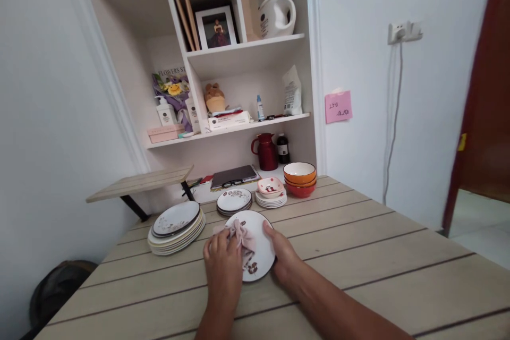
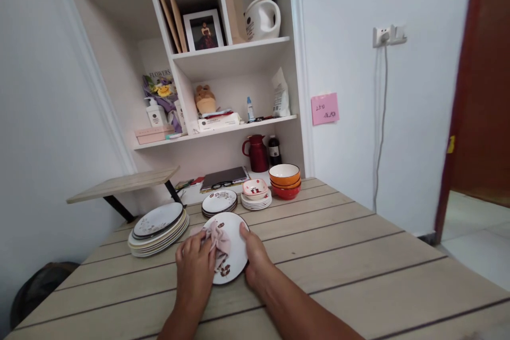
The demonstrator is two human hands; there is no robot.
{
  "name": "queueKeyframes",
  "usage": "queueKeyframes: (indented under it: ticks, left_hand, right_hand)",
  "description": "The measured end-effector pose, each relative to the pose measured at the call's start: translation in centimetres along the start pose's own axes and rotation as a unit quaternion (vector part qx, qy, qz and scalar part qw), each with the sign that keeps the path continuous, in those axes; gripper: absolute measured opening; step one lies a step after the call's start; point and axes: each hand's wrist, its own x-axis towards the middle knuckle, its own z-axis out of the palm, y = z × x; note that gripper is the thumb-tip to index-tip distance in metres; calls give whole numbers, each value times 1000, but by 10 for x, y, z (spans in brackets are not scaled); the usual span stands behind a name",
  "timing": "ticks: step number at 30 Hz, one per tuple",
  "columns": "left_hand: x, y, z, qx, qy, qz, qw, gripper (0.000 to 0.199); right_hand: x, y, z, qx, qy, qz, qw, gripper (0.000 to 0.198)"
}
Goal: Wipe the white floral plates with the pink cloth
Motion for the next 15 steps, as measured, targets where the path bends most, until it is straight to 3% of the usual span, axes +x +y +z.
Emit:
queueKeyframes:
  ticks: [5, 10, 15]
  left_hand:
    - [-5, 6, -2, -50, -1, 64, 997, 12]
    - [-10, 13, 1, -54, 3, 126, 990, 26]
    - [-6, 10, 3, 18, 10, 57, 998, 47]
  right_hand:
    - [2, -7, -3, 22, 14, 23, 999, 44]
    - [0, -1, -1, 8, -39, 18, 999, 38]
    - [-3, 12, 4, -30, -104, -29, 994, 33]
